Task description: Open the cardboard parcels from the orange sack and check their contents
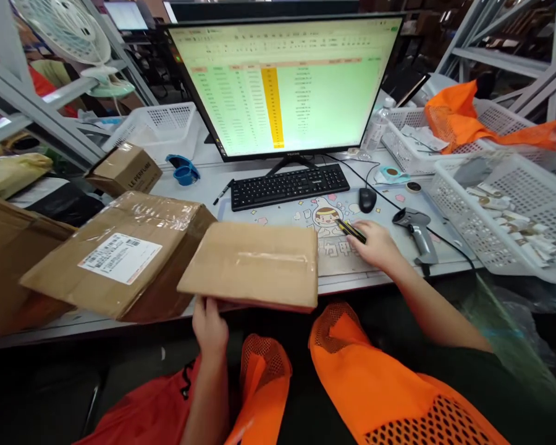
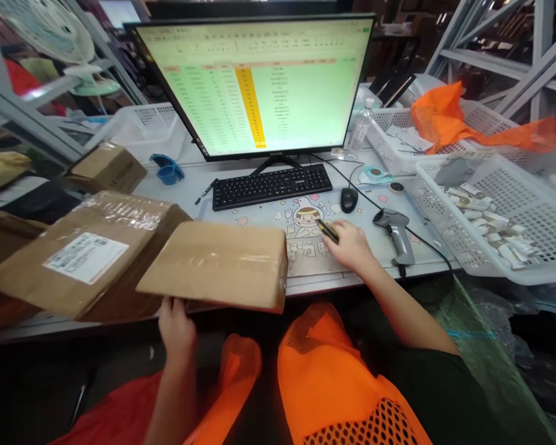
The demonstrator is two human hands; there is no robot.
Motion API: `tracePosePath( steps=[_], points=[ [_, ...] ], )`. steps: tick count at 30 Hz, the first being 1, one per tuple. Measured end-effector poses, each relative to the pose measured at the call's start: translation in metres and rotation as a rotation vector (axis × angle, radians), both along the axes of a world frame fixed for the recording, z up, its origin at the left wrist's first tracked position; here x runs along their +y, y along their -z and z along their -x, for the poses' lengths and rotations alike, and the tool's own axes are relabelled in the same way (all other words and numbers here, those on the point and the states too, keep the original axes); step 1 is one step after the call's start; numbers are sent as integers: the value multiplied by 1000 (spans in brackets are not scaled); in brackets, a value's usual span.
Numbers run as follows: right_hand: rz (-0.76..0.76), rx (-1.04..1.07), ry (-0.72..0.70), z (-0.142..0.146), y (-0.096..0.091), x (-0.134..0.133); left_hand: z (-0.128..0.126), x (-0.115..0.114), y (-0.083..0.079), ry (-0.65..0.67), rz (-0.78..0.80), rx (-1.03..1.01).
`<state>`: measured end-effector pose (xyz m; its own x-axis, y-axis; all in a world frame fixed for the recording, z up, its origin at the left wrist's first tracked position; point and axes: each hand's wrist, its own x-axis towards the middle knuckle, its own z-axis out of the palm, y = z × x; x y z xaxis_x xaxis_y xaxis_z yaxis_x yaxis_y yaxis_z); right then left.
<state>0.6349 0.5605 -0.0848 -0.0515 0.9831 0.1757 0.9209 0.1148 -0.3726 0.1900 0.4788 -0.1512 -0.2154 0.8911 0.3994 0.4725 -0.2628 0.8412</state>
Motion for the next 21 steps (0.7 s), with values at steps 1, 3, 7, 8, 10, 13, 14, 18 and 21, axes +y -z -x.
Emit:
tracePosePath(
  steps=[1, 3, 7, 8, 10, 13, 14, 18, 21],
  points=[
    [28, -54, 121, -7, 6, -8, -6, 13, -1, -59, 0, -42],
    [122, -143, 257, -14, 14, -12, -29, 31, -12, -167, -65, -112],
    [171, -156, 269, -14, 20, -3, -99, 21, -59, -109, -544, 192],
    [158, -138, 285, -15, 20, -3, -115, 14, -71, -39, -608, 332],
    [123, -82, 314, -19, 18, -14, -137, 1, -88, 55, -622, 515],
    [14, 68, 282, -21, 13, -48, -136, -3, -97, 95, -635, 543],
    [-33, 126, 224, -17, 11, -62, -130, -2, -98, 119, -665, 548],
    [-236, 215, -271, 15, 1, -109, -103, 1, -102, 221, -736, 650],
    [-337, 99, -567, 41, -9, -115, -99, -1, -107, 255, -726, 689]
  ],
)
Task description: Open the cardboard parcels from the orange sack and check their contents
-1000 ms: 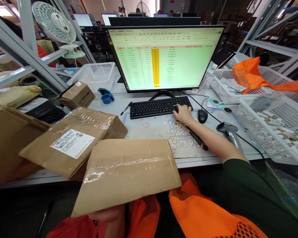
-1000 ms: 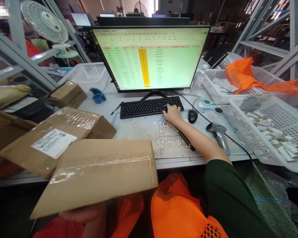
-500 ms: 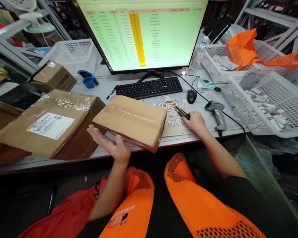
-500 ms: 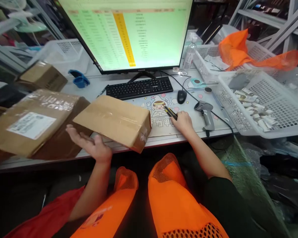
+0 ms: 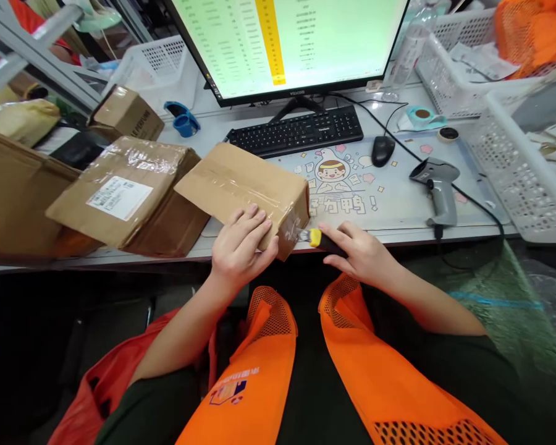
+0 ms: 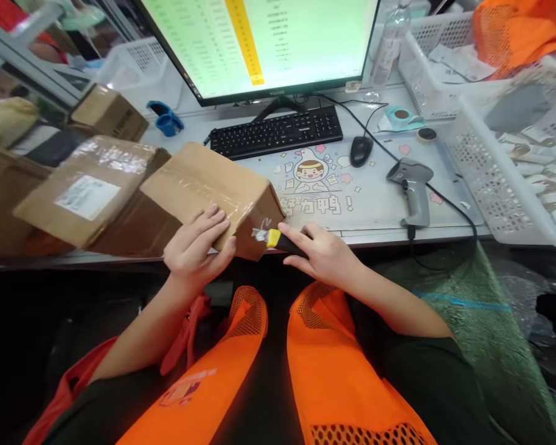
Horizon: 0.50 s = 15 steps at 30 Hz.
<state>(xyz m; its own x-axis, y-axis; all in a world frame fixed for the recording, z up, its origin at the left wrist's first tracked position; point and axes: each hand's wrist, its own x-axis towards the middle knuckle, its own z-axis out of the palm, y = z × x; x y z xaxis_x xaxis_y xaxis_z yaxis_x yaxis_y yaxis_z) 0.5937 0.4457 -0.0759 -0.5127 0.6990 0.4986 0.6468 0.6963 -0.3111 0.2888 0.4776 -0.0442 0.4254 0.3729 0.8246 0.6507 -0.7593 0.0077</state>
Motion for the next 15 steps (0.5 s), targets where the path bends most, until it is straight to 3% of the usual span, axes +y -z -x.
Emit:
tracePosePath(
  steps=[4, 10, 15],
  points=[
    [-132, -105, -58, 16, -5, 22, -3, -2, 1, 12, 32, -37],
    [-339, -105, -55, 13, 0, 50, -3, -2, 1, 12, 11, -9],
    [-394, -81, -93, 12, -1, 57, -5, -1, 1, 3, -16, -15]
  ],
)
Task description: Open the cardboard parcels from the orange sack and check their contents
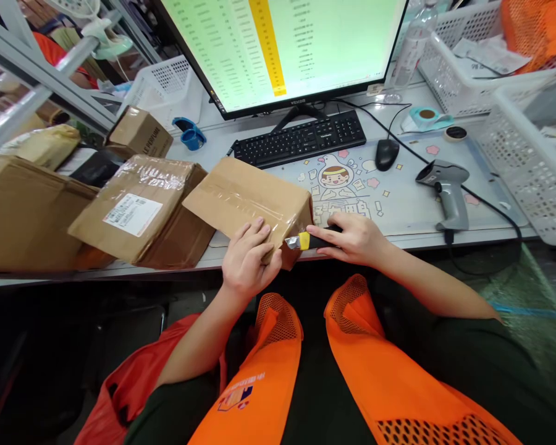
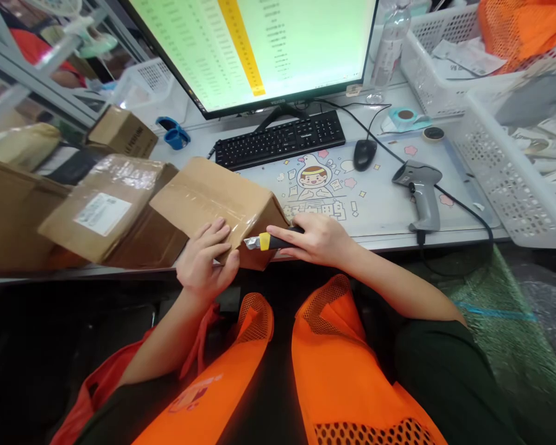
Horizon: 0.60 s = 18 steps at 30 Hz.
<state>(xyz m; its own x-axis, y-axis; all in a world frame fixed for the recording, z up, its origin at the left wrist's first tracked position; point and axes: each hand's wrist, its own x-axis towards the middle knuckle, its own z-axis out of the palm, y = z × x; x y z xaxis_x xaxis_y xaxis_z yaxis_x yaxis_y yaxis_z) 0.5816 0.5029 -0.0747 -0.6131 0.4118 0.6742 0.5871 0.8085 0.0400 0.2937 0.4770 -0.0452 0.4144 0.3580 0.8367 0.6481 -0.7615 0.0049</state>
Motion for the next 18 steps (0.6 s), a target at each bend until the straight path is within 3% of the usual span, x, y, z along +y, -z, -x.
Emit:
tracePosePath(
  steps=[5, 8, 10, 13, 14, 16, 18],
  points=[
    [64, -66, 67, -4, 2, 14, -7, -3, 2, 7, 25, -40],
    [195, 70, 379, -37, 7, 27, 3, -4, 4, 40, 41, -39],
    [248, 235, 622, -69, 12, 30, 24, 0, 8, 147, 54, -47],
    [248, 400, 740, -107, 21, 16, 67, 5, 21, 287, 39, -176],
    [255, 429, 727, -114, 24, 8, 80, 3, 27, 231, 20, -266],
    [286, 465, 685, -117, 32, -7, 94, -7, 38, -52, -16, -455],
    [324, 480, 643, -112, 40, -17, 90, -22, 48, -326, 38, -512]
  ],
)
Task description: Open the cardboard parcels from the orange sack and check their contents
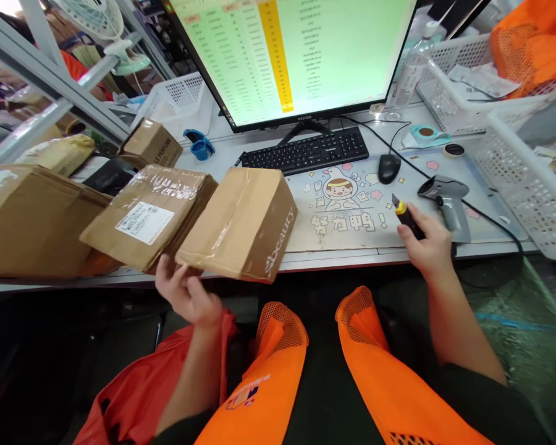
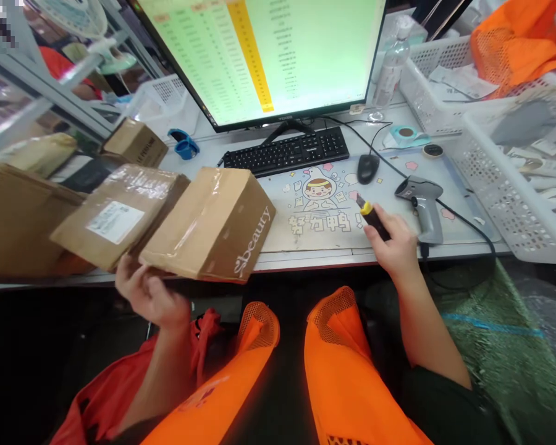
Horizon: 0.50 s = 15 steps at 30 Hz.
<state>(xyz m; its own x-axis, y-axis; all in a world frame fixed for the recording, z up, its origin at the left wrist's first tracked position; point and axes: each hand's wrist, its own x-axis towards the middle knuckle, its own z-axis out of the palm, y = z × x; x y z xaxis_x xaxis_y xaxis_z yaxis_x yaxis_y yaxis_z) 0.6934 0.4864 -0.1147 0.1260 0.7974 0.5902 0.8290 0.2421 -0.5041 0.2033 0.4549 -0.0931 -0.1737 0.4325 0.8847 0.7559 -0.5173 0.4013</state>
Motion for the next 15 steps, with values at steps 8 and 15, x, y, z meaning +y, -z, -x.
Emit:
tracePosePath(
  steps=[8, 15],
  points=[
    [36, 38, -180, 34, -6, -1, -40, 36, 13, -130, -1, -167],
    [16, -95, -525, 54, -48, -25, -12, 145, -17, 307, 165, -413]
  ],
)
